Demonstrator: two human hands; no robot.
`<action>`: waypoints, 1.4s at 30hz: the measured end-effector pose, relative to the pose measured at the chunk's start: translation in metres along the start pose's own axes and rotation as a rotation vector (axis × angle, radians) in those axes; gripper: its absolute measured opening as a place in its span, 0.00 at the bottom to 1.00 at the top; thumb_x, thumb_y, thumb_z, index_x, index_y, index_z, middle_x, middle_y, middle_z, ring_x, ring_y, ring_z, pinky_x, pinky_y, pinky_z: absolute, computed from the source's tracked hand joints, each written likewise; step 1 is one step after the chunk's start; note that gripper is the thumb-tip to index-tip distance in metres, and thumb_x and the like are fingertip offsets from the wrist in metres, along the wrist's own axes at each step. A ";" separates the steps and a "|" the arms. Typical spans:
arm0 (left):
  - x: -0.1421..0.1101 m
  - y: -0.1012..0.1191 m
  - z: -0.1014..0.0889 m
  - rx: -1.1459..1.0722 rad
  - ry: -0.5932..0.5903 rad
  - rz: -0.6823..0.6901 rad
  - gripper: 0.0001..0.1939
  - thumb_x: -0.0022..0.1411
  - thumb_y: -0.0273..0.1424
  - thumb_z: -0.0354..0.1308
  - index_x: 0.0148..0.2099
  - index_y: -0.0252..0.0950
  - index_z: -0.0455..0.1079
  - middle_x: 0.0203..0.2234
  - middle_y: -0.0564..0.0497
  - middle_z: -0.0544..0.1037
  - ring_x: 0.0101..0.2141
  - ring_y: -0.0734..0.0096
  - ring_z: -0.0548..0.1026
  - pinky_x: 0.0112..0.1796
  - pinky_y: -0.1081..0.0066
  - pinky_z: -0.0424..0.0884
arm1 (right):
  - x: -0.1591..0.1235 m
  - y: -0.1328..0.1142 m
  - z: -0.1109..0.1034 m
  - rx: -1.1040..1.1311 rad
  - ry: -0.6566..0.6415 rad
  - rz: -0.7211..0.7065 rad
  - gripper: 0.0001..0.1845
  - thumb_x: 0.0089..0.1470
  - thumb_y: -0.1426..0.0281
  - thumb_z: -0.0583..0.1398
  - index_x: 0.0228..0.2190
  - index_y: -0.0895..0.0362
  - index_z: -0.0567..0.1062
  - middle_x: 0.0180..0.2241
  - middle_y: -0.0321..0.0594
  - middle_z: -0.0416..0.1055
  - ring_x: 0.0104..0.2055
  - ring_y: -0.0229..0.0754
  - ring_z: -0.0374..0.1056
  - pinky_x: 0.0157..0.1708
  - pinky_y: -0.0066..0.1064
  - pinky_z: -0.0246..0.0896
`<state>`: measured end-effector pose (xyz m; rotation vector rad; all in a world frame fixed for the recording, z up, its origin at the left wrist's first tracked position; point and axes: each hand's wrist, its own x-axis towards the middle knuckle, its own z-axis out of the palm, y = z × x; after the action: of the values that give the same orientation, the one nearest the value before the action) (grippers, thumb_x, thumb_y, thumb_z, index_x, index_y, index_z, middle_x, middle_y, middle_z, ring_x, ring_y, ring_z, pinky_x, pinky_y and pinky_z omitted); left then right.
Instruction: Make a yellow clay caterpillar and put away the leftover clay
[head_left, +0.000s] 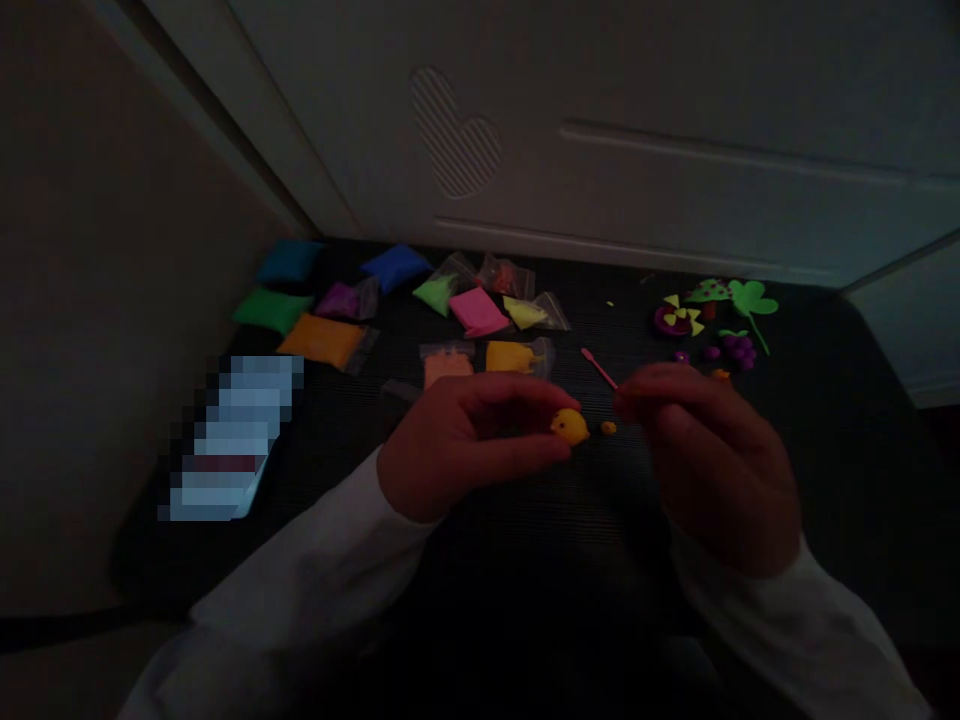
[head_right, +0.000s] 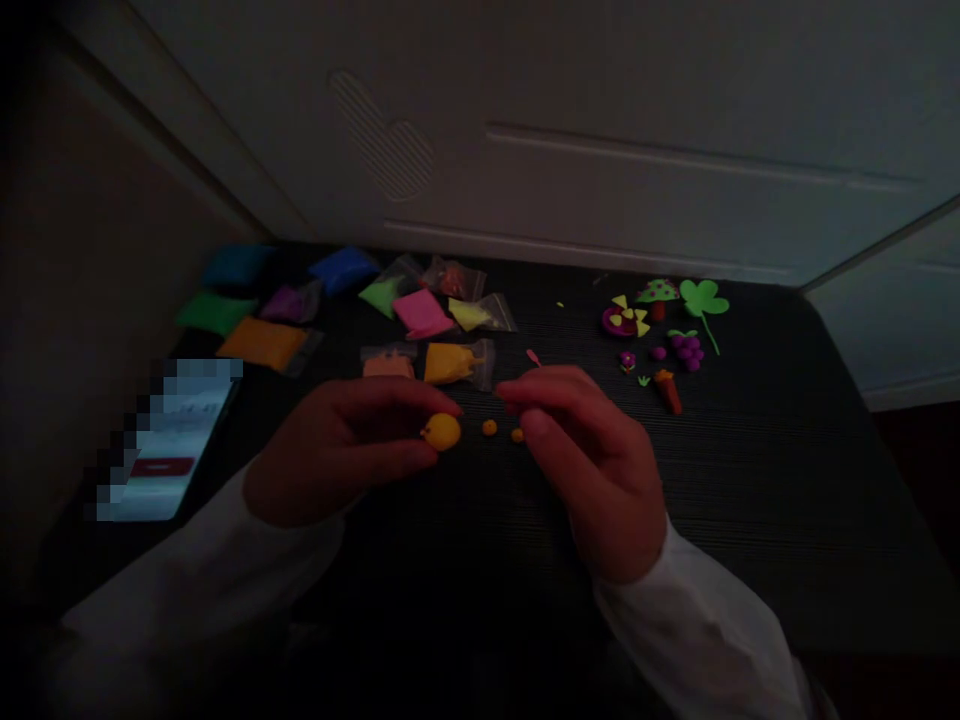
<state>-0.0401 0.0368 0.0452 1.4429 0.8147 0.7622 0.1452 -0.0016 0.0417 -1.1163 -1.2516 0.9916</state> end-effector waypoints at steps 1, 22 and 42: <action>-0.001 -0.001 0.001 -0.029 0.010 0.005 0.11 0.49 0.27 0.61 0.39 0.37 0.70 0.32 0.53 0.77 0.32 0.74 0.74 0.33 0.75 0.71 | -0.004 -0.002 0.001 -0.110 0.014 -0.112 0.11 0.51 0.70 0.56 0.35 0.46 0.75 0.34 0.38 0.69 0.39 0.43 0.64 0.38 0.37 0.59; -0.011 0.009 0.003 0.066 -0.015 0.080 0.12 0.51 0.32 0.60 0.41 0.40 0.71 0.30 0.51 0.75 0.32 0.71 0.73 0.34 0.70 0.71 | -0.011 -0.004 -0.010 -0.571 -0.251 -0.608 0.29 0.45 0.78 0.56 0.50 0.48 0.67 0.40 0.41 0.66 0.39 0.47 0.64 0.35 0.45 0.61; -0.010 0.009 0.004 0.006 -0.026 0.095 0.12 0.49 0.28 0.61 0.39 0.40 0.71 0.31 0.54 0.75 0.32 0.73 0.72 0.35 0.71 0.69 | -0.013 -0.001 -0.012 -0.511 -0.254 -0.526 0.28 0.45 0.75 0.57 0.48 0.42 0.67 0.41 0.37 0.66 0.42 0.46 0.62 0.44 0.46 0.56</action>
<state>-0.0421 0.0263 0.0545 1.5024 0.7339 0.8117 0.1565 -0.0152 0.0408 -0.9675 -1.9534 0.4268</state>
